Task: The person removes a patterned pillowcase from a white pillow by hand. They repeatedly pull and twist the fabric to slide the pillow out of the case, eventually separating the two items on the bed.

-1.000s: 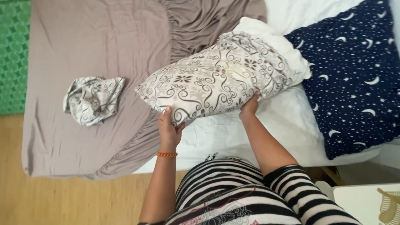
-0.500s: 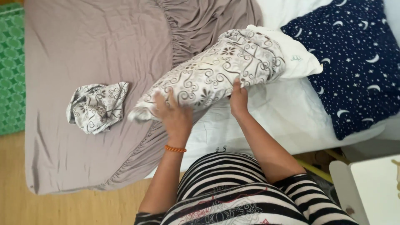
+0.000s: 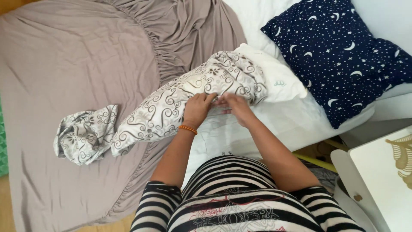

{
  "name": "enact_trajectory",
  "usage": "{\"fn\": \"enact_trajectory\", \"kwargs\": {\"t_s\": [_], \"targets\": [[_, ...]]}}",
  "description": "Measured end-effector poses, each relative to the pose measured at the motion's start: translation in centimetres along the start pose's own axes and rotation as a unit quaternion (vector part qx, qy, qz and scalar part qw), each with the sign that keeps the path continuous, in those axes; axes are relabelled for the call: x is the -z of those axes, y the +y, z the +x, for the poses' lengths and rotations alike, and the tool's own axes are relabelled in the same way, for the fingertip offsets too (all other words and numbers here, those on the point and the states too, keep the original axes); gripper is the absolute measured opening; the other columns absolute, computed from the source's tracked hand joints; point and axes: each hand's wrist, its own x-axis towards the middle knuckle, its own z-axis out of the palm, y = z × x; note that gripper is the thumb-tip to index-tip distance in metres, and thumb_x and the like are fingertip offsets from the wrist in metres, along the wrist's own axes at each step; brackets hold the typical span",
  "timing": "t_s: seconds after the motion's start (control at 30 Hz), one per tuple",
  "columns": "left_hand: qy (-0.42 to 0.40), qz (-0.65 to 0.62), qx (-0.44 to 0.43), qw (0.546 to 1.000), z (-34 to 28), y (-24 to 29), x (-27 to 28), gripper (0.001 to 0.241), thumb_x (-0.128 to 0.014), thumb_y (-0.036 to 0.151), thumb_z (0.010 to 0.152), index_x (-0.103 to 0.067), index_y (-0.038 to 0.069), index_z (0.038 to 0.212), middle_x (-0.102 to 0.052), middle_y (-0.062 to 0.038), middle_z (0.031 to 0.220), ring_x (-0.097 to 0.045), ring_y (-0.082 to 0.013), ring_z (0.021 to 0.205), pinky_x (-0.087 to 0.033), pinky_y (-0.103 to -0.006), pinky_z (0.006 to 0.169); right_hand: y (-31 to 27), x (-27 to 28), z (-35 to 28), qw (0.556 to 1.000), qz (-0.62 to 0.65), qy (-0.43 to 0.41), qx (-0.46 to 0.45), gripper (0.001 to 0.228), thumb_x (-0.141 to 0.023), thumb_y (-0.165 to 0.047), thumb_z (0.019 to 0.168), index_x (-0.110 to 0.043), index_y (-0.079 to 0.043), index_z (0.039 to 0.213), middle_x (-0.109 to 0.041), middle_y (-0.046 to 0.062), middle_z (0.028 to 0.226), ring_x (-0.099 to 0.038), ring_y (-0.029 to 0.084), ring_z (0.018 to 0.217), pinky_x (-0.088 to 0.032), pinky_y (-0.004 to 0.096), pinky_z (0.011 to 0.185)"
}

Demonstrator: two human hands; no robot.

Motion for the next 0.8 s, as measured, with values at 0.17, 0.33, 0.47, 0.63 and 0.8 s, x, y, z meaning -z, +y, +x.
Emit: {"fn": "enact_trajectory", "kwargs": {"t_s": [0.17, 0.33, 0.47, 0.63, 0.8], "targets": [[0.050, -0.036, 0.066, 0.996, 1.1, 1.1, 1.3, 0.013, -0.073, 0.029, 0.092, -0.071, 0.018, 0.099, -0.060, -0.002, 0.077, -0.062, -0.0251, 0.074, -0.051, -0.0420, 0.065, 0.5, 7.3, -0.8, 0.988, 0.063, 0.076, -0.118, 0.071, -0.039, -0.071, 0.095, -0.057, -0.003, 0.107, -0.076, 0.012, 0.096, -0.073, 0.025, 0.092, -0.054, 0.038, 0.080], [0.099, -0.075, 0.108, 0.986, 1.5, 2.0, 2.7, 0.010, -0.075, 0.025, 0.091, -0.074, 0.015, 0.093, -0.060, -0.003, 0.078, -0.061, -0.0247, 0.075, -0.051, -0.0404, 0.066, 1.6, 12.8, -0.7, 0.963, 0.093, 0.129, -0.217, 0.099, -0.029, -0.090, 0.088, -0.061, 0.002, 0.106, -0.072, 0.013, 0.091, -0.072, 0.027, 0.090, -0.052, 0.035, 0.076], [0.111, -0.123, 0.090, 0.982, 1.3, 2.8, 4.0, 0.008, -0.074, 0.017, 0.091, -0.076, 0.012, 0.096, -0.060, -0.003, 0.082, -0.060, -0.0238, 0.079, -0.050, -0.0381, 0.070, 2.6, 15.1, 1.4, 0.957, 0.121, 0.181, -0.194, 0.095, -0.028, -0.087, 0.089, -0.061, -0.001, 0.112, -0.073, 0.008, 0.093, -0.069, 0.024, 0.089, -0.050, 0.033, 0.072], [0.120, -0.171, 0.091, 0.974, 0.7, 4.6, 5.0, 0.010, -0.076, 0.013, 0.089, -0.079, 0.013, 0.098, -0.066, 0.000, 0.091, -0.060, -0.0231, 0.087, -0.048, -0.0381, 0.077, 3.3, 17.0, 4.6, 0.971, 0.014, 0.196, -0.140, 0.070, -0.032, -0.066, 0.101, -0.059, -0.005, 0.124, -0.060, 0.008, 0.080, -0.066, 0.025, 0.078, -0.056, 0.043, 0.068], [0.099, -0.257, 0.087, 0.957, 0.0, 6.8, 4.8, 0.003, -0.077, 0.011, 0.086, -0.078, 0.014, 0.088, -0.067, -0.001, 0.096, -0.058, -0.0248, 0.100, -0.042, -0.0426, 0.092, 2.3, 20.3, 7.4, 0.864, -0.484, 0.128, -0.057, 0.049, -0.026, -0.036, 0.109, -0.053, -0.005, 0.135, -0.073, 0.025, 0.083, -0.072, 0.036, 0.071, -0.058, 0.046, 0.072]]}}
